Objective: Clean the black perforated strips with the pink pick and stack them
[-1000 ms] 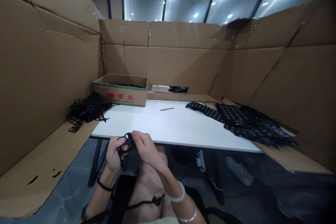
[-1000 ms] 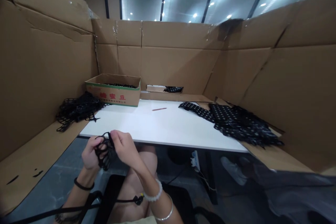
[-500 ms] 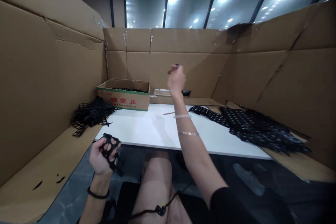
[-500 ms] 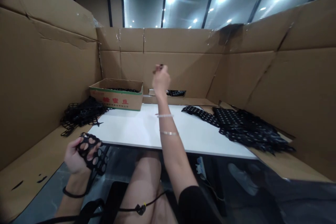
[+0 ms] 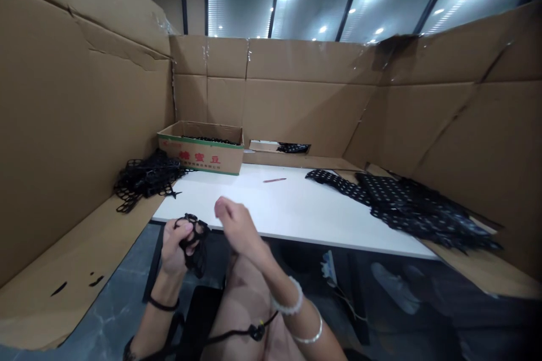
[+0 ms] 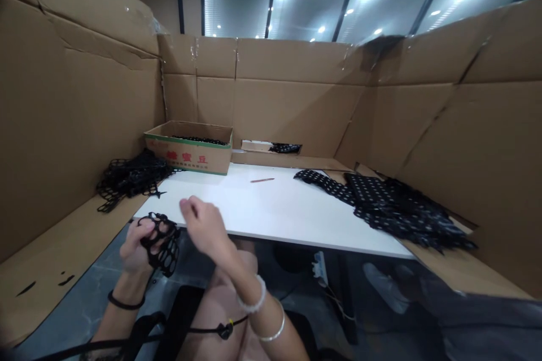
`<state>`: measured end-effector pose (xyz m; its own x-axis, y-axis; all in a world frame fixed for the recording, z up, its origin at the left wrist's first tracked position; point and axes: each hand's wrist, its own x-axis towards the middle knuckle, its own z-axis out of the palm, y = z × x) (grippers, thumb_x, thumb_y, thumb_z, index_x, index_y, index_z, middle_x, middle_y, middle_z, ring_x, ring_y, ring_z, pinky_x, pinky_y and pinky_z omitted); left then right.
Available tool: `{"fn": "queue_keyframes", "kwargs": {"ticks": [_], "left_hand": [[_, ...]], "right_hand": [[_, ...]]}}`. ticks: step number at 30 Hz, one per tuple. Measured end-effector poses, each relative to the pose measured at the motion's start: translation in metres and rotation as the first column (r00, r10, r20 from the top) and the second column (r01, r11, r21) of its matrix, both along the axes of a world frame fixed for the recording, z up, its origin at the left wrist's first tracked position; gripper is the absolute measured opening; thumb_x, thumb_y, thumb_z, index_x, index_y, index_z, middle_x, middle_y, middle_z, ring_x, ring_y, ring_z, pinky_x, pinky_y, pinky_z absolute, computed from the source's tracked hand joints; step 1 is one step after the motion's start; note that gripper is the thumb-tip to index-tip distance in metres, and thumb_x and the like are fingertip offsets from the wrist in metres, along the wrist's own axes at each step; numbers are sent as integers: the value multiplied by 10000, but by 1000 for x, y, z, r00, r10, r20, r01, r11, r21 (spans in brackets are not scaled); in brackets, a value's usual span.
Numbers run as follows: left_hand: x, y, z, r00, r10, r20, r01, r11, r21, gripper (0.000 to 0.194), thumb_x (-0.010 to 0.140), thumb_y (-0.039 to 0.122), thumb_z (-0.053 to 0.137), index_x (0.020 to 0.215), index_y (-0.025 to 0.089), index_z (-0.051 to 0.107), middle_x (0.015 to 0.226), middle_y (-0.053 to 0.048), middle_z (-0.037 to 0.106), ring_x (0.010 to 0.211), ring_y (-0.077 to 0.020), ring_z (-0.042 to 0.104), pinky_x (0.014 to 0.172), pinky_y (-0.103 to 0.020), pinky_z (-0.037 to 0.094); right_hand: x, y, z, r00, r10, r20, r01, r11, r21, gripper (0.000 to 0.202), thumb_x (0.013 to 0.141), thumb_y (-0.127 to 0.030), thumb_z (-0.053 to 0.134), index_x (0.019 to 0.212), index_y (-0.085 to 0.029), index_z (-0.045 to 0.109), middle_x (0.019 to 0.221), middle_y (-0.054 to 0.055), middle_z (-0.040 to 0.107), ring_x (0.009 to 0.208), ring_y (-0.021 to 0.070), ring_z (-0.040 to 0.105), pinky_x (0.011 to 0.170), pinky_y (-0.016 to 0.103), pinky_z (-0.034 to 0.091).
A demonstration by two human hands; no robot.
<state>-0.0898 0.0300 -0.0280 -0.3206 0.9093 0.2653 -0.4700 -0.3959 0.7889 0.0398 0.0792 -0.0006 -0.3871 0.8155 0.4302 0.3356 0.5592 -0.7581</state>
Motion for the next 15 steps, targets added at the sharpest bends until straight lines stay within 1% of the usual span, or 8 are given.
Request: {"fn": "queue_keyframes", "kwargs": {"ticks": [1,3,6,8,11,13,15], "left_hand": [[2,1,0,1000,-5,-18,5,1000,-6,365,563,265,615,386,167,310,334,55,289,278,-45,288,299,-177,183],[5,1,-1,999,-30,-45,29,1000,-10,340,539,259,603,375,168,320,319,55,274,265,-45,262,291,-179,163],[6,1,-4,991,-107,-82,109,994,21,334,529,251,567,350,164,299,303,50,225,269,-45,234,302,-184,148],[5,1,-6,981,-167,-96,174,982,74,346,532,247,542,345,159,264,309,38,215,291,-53,251,323,-194,182],[3,4,-10,946,-309,-98,321,933,163,366,520,236,531,371,160,205,327,38,182,319,-55,233,352,-207,211],[2,7,-12,907,-407,-108,421,883,208,396,506,227,543,389,162,171,339,43,153,328,-49,200,356,-206,187],[4,8,-14,874,-474,-107,485,844,230,421,502,217,559,395,161,156,349,44,150,339,-45,191,359,-199,166]], "right_hand": [[-6,-9,-6,999,48,13,-48,999,-15,511,897,-610,267,660,-189,435,587,-19,462,554,110,389,549,243,276],[-13,-19,-13,994,101,33,-100,994,-37,479,881,-604,344,651,-188,396,568,-37,421,542,98,351,534,237,251],[-12,-21,-17,987,163,3,-162,982,-97,474,868,-599,389,640,-185,346,566,-51,350,545,89,298,523,228,236],[-7,-19,-20,972,230,-49,-235,962,-139,459,882,-583,374,654,-185,352,587,-50,346,559,89,294,528,224,246],[1,-18,-26,954,290,-81,-299,944,-140,416,915,-531,339,689,-184,377,627,-41,397,590,90,333,558,222,272],[4,-18,-29,959,278,-56,-282,953,-111,384,939,-475,315,697,-184,379,643,-37,423,604,92,355,575,226,276],[4,-19,-34,970,243,-25,-244,967,-75,355,947,-425,313,694,-184,377,637,-36,427,593,91,356,575,233,268]]}}
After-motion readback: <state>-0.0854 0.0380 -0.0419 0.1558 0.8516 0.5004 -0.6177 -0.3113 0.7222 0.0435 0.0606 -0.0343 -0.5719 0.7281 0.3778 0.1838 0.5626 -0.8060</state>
